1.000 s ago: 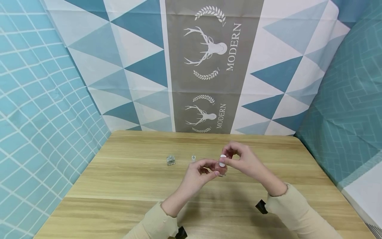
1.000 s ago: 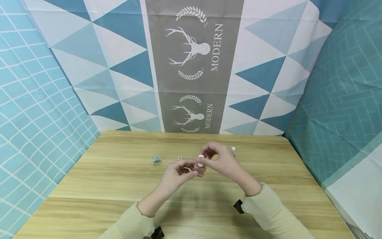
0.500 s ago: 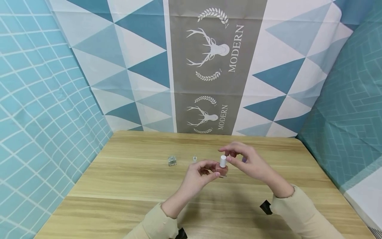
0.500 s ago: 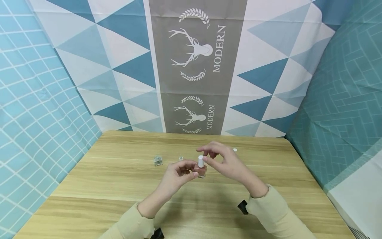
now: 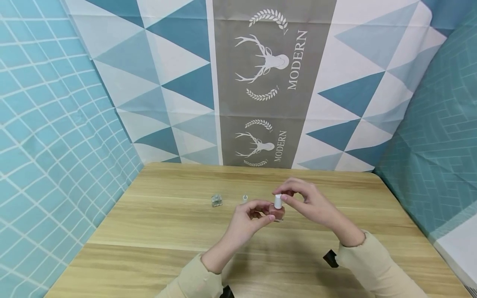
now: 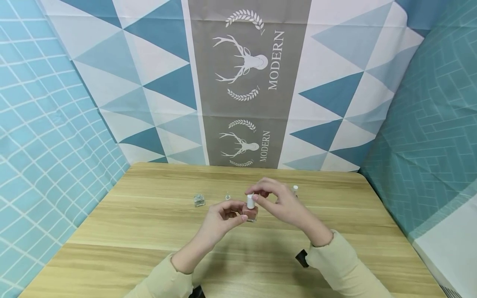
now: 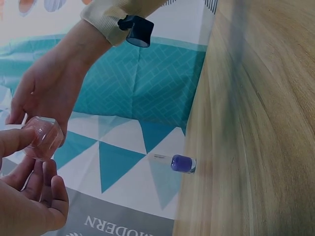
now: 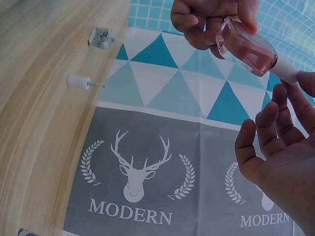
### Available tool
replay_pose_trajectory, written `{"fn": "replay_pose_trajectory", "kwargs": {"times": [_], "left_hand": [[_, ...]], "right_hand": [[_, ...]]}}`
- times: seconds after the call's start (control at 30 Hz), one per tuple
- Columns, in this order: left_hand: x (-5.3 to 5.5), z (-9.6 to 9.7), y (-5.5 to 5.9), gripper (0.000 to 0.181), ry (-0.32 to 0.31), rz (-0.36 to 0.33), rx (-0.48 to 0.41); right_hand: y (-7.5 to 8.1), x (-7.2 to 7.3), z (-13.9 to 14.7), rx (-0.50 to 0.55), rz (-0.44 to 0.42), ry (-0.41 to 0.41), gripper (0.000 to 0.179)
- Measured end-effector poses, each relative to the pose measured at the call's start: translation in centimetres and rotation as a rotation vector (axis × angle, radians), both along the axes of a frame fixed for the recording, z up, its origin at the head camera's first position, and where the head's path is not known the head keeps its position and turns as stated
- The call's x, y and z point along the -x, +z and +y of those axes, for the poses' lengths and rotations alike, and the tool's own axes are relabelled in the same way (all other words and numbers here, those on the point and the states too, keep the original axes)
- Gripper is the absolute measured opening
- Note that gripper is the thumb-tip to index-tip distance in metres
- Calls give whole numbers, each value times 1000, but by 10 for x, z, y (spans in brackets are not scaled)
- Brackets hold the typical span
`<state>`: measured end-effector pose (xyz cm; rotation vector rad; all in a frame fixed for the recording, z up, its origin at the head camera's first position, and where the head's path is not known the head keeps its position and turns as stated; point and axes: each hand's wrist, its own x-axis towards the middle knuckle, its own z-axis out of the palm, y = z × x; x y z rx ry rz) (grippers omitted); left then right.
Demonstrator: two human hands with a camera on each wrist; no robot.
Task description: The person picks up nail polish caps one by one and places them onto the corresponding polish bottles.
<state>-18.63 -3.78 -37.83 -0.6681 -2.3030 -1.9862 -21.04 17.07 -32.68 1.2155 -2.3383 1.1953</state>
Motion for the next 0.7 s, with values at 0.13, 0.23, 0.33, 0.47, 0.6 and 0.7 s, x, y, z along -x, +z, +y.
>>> {"fn": "replay_pose_trajectory", "kwargs": {"times": [0.13, 0.23, 0.33, 0.47, 0.6, 0.7], "left_hand": [[0, 0, -1, 25, 6, 4, 2], [-1, 0, 0, 26, 14, 5, 3], [-1, 1, 0, 27, 22, 10, 4], [-2, 1, 0, 27, 28, 13, -1], [-1, 1, 0, 25, 33, 11, -2], [-1, 1, 0, 25, 34, 5, 2]], "right_hand": [[-1, 1, -1, 8, 23, -9, 24], [-2, 2, -2, 13, 24, -16, 22], [-3, 3, -2, 17, 16, -23, 20], [-3, 3, -3, 12, -12, -41, 21], [-2, 3, -4, 7, -44, -61, 19], [-1, 2, -5, 8, -58, -72, 17]]}}
